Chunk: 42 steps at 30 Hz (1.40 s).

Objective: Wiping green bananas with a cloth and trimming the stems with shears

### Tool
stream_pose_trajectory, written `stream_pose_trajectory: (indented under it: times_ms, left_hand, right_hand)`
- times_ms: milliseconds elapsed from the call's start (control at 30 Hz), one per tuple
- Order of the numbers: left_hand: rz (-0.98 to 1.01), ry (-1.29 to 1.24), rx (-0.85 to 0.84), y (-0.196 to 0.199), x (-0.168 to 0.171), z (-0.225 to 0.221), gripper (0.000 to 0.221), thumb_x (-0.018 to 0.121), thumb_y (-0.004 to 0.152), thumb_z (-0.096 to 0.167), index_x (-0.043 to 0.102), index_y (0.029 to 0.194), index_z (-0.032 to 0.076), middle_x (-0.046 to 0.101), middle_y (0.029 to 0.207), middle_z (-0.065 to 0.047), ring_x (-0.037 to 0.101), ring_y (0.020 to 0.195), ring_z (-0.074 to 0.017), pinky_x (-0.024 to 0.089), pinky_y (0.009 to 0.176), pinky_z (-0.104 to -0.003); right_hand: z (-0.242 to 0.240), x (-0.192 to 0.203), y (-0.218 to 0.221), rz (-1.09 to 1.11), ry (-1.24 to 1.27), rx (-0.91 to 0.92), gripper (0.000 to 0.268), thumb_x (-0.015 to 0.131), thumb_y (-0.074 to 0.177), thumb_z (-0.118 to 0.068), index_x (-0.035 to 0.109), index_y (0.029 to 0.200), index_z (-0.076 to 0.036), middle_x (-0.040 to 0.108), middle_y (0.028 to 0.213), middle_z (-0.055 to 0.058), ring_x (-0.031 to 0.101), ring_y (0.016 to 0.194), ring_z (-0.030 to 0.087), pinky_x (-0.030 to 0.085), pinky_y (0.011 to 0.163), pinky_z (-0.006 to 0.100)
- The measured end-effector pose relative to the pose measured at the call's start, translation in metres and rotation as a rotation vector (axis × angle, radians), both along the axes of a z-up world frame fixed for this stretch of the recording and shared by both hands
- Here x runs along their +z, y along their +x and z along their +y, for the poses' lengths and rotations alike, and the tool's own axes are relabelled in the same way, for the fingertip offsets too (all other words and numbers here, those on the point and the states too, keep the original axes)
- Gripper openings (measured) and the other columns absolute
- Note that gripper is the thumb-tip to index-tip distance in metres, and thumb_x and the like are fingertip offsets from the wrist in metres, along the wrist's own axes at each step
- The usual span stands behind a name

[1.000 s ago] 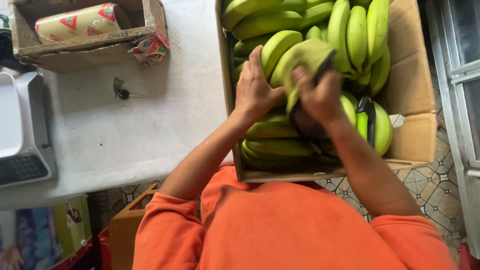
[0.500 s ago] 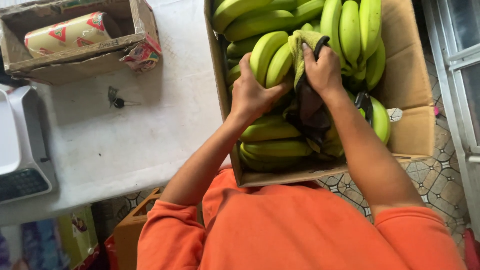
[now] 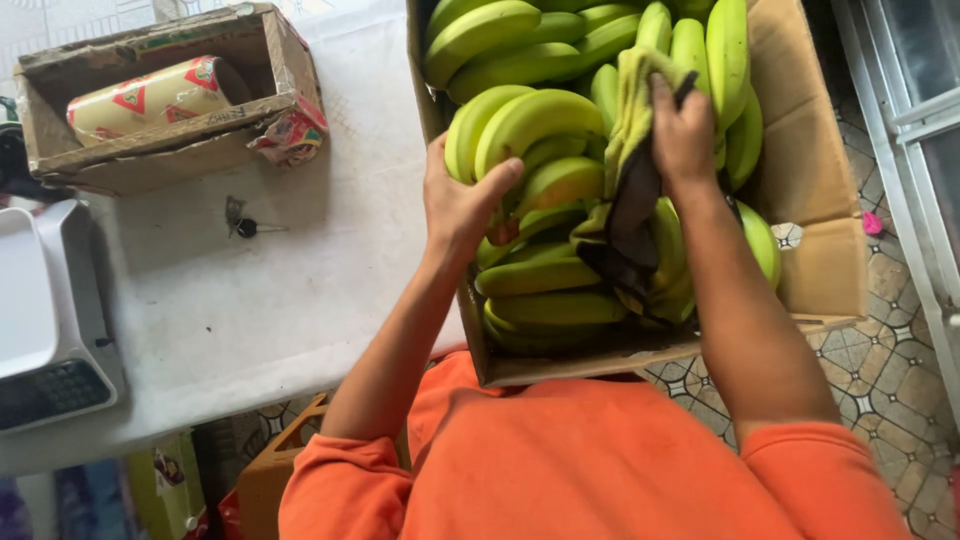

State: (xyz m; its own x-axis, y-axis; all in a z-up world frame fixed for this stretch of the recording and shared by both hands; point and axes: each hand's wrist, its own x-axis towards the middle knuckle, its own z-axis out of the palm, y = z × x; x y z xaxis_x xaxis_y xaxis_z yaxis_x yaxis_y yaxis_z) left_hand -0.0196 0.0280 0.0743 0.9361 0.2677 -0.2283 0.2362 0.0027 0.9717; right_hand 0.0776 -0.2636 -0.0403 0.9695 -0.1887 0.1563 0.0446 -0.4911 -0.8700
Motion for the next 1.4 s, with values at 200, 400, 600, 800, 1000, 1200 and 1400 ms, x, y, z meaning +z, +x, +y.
stream_pose_trajectory:
  times_ms: [200, 400, 600, 800, 1000, 1200, 1400]
  left_hand:
    - [-0.143, -0.388, 0.071, -0.008, -0.05, -0.009, 0.088, 0.094, 0.07, 0.014, 0.048, 0.144, 0.01, 0.068, 0.106, -0.019, 0.07, 0.09, -0.0277, 0.063, 0.056, -0.042]
    - [-0.164, -0.418, 0.116, -0.015, -0.043, -0.016, 0.092, 0.094, 0.067, 0.002, 0.051, 0.148, 0.01, 0.07, 0.107, -0.018, 0.071, 0.089, -0.0249, 0.064, 0.065, -0.041]
    - [-0.063, -0.499, 0.104, -0.027, -0.015, -0.021, 0.094, 0.091, 0.071, 0.005, 0.045, 0.152, 0.017, 0.07, 0.104, -0.02, 0.075, 0.079, -0.0315, 0.067, 0.053, -0.047]
    - [-0.214, -0.53, 0.155, -0.036, -0.016, -0.018, 0.09, 0.093, 0.07, 0.005, 0.049, 0.149, 0.01, 0.073, 0.102, -0.019, 0.073, 0.082, -0.0248, 0.068, 0.057, -0.044]
    - [-0.33, -0.533, 0.159, -0.022, -0.042, -0.007, 0.088, 0.093, 0.075, 0.007, 0.047, 0.15, 0.012, 0.074, 0.105, -0.018, 0.075, 0.083, -0.024, 0.069, 0.059, -0.043]
    - [-0.297, -0.539, 0.187, -0.019, -0.047, -0.005, 0.081, 0.09, 0.078, 0.012, 0.049, 0.147, 0.011, 0.074, 0.098, -0.015, 0.074, 0.074, -0.0234, 0.066, 0.045, -0.039]
    - [-0.291, -0.519, 0.196, -0.027, -0.022, -0.002, 0.075, 0.09, 0.078, 0.013, 0.053, 0.143, 0.011, 0.074, 0.094, -0.014, 0.073, 0.068, -0.0226, 0.065, 0.042, -0.038]
  right_hand:
    - [0.1, 0.126, -0.092, -0.359, 0.012, 0.287, 0.044, 0.069, 0.104, -0.021, 0.061, 0.075, 0.011, 0.057, 0.064, 0.033, 0.068, 0.07, 0.03, 0.039, 0.051, 0.035]
    - [0.112, 0.094, -0.105, -0.457, -0.486, 0.327, 0.043, 0.073, 0.097, -0.036, 0.074, 0.096, 0.007, 0.062, 0.124, 0.032, 0.069, 0.094, 0.052, 0.06, 0.071, 0.056]
    - [0.078, 0.072, -0.055, -0.257, -0.428, 0.206, 0.05, 0.068, 0.106, -0.038, 0.066, 0.087, 0.008, 0.061, 0.092, 0.032, 0.064, 0.081, 0.051, 0.049, 0.065, 0.06]
    - [-0.009, -0.014, 0.001, 0.072, -0.356, 0.063, 0.071, 0.064, 0.116, -0.052, 0.054, 0.064, -0.005, 0.057, 0.057, 0.013, 0.062, 0.054, 0.036, 0.041, 0.051, 0.049]
    - [0.026, 0.035, -0.032, 0.251, 0.085, 0.06, 0.047, 0.052, 0.116, -0.035, 0.065, 0.09, 0.002, 0.059, 0.073, 0.008, 0.051, 0.06, 0.02, 0.044, 0.058, 0.041]
    - [0.062, 0.071, -0.043, 0.378, 0.229, 0.003, 0.036, 0.056, 0.107, -0.039, 0.068, 0.104, -0.005, 0.07, 0.088, 0.006, 0.067, 0.08, 0.018, 0.055, 0.074, 0.035]
    - [0.052, 0.048, -0.033, 0.455, 0.216, 0.046, 0.035, 0.057, 0.106, -0.041, 0.073, 0.099, -0.01, 0.072, 0.082, 0.005, 0.07, 0.072, 0.016, 0.057, 0.067, 0.035]
